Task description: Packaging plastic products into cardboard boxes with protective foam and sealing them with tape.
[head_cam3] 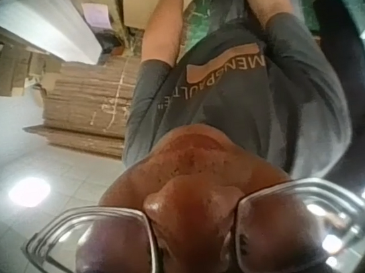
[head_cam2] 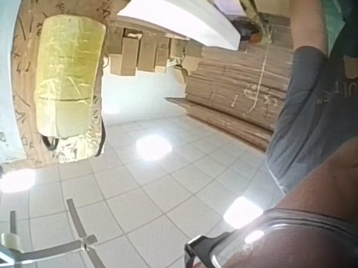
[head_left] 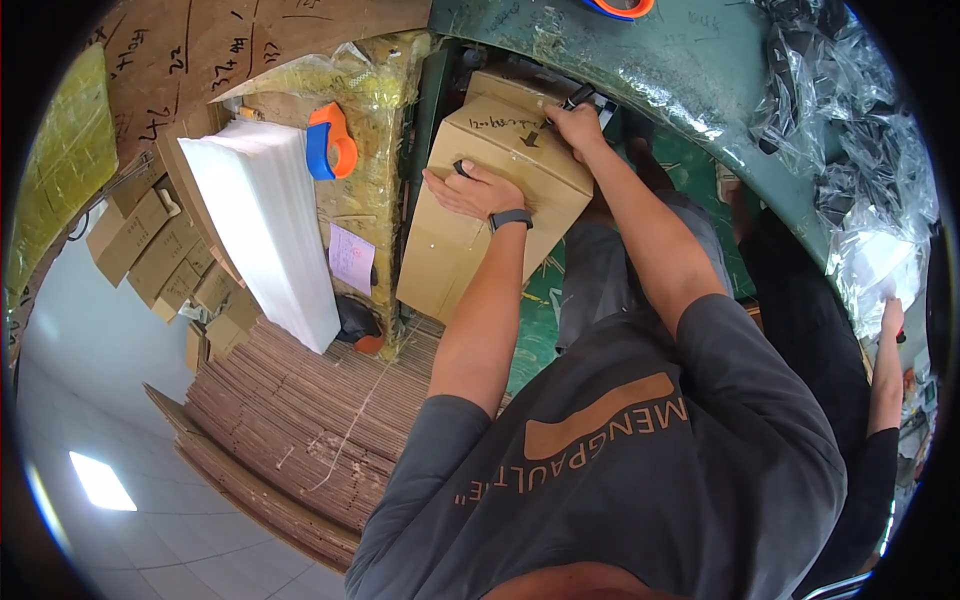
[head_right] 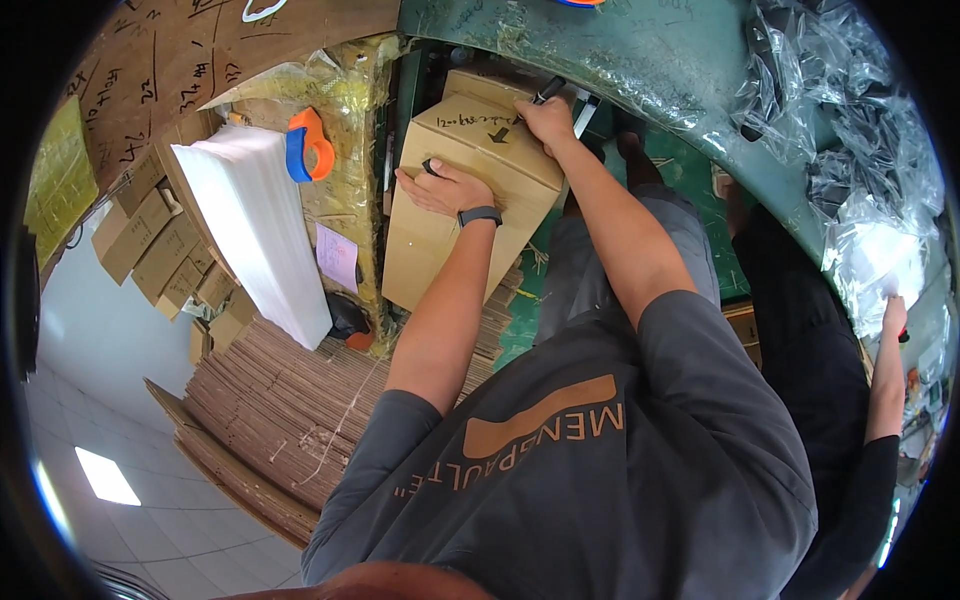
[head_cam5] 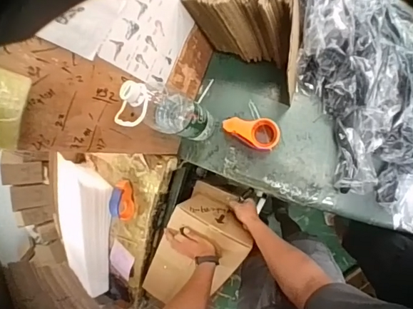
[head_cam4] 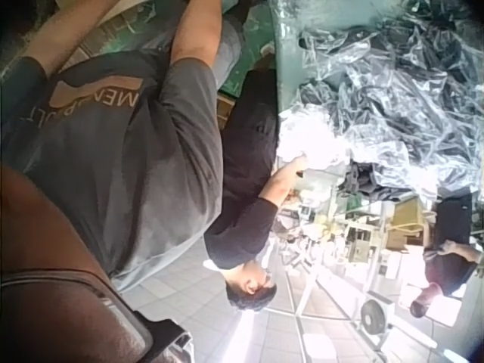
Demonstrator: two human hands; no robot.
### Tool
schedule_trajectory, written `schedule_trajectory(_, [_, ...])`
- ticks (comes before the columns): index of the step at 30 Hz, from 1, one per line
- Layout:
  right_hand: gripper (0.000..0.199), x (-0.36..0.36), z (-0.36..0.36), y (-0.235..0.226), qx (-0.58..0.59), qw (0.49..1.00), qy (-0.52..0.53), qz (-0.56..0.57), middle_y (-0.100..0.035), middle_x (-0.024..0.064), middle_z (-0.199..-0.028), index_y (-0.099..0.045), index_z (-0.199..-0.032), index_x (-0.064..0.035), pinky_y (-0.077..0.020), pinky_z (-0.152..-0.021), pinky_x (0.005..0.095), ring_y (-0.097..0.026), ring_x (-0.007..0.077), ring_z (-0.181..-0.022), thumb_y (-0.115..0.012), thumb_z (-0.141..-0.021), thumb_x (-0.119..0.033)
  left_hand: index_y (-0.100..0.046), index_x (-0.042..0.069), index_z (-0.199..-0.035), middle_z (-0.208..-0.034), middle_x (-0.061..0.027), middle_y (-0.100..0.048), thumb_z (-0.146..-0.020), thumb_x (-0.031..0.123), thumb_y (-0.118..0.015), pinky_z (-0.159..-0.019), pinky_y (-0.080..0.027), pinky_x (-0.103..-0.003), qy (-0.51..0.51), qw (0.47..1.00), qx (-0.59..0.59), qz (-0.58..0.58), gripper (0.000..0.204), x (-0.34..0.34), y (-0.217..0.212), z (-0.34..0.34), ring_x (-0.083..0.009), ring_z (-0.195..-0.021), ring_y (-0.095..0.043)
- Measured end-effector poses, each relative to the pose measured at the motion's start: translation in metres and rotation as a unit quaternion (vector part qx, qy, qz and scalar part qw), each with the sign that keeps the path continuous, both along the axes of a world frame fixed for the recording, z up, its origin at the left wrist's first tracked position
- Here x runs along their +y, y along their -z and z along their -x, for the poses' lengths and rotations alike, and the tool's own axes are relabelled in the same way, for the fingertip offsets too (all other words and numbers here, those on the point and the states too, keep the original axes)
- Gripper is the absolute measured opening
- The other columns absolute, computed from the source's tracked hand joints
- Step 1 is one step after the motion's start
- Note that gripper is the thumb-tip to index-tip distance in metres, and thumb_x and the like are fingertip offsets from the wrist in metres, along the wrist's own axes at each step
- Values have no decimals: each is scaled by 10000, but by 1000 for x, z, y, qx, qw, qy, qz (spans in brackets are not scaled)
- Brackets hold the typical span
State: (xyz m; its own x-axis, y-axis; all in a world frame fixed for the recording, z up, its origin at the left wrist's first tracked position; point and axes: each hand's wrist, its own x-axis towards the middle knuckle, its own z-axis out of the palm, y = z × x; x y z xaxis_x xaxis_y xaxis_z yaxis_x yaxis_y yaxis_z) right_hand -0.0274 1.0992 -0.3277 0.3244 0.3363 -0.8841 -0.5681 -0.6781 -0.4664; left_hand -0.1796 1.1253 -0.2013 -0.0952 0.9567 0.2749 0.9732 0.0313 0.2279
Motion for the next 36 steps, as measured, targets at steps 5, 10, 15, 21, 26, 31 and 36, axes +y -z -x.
schedule_trajectory(5, [323,-9,-6,-3,-16,1000,14,-17,-737,116,-737,-758,-768,22,-518,-597,395,-680,210,-631,-826,-845,-284,-543,-40,-1045,-1684,-289,-354,-1150,405,-443,-1257,-246,-649,7,1000,-6,2,468,2,3,-1,-487,-1546,-337])
schedule_trajectory(10, [229,-7,-24,-56,14,996,51,-66,-729,69,-758,-743,-810,-21,-542,-663,346,-689,175,-692,-777,-921,-218,-608,-63,-1139,-1691,-283,-344,-1152,353,-471,-1253,-265,-578,62,994,-62,65,438,-1,-15,25,-451,-1543,-349])
schedule_trajectory(15, [179,-1,-18,-205,228,934,119,-246,-703,65,-928,-658,-1104,-3,-670,-844,392,-773,260,-934,-700,-1041,-165,-653,-45,-1301,-1337,-138,-632,-1136,190,-560,-1089,-461,-372,106,844,-465,245,302,-2,-107,51,-228,-1244,-607])
schedule_trajectory(21, [140,-6,13,-333,350,875,25,-333,-735,143,-986,-618,-1144,10,-639,-1028,478,-764,375,-1141,-600,-1090,-118,-721,-37,-1240,-960,-53,-685,-1073,137,-688,-679,-512,-265,143,820,-488,264,243,-16,-228,64,-100,-755,-630])
schedule_trajectory(26, [111,-3,67,-370,211,913,-118,-328,-711,100,-924,-657,-1055,-2,-636,-873,370,-731,196,-857,-666,-1053,-113,-755,24,-1193,-893,-164,-679,-981,92,-743,-661,-519,-377,209,893,-364,163,224,-24,-291,106,-329,-755,-662])
schedule_trajectory(31, [151,1,114,-409,149,864,-358,-322,-700,32,-827,-693,-1018,-25,-521,-705,279,-659,123,-762,-751,-1027,-164,-664,4,-1032,-853,-197,-645,-1041,203,-683,-655,-498,-438,227,901,-338,149,200,-55,-305,173,-405,-770,-641])
schedule_trajectory(36, [179,38,171,-423,126,784,-514,-325,-678,17,-805,-670,-986,-54,-481,-657,262,-632,95,-747,-740,-1041,-209,-548,147,-902,-667,31,-441,-1157,484,-475,-466,-307,-279,9,321,-873,368,429,-79,-261,218,-121,-537,-433])
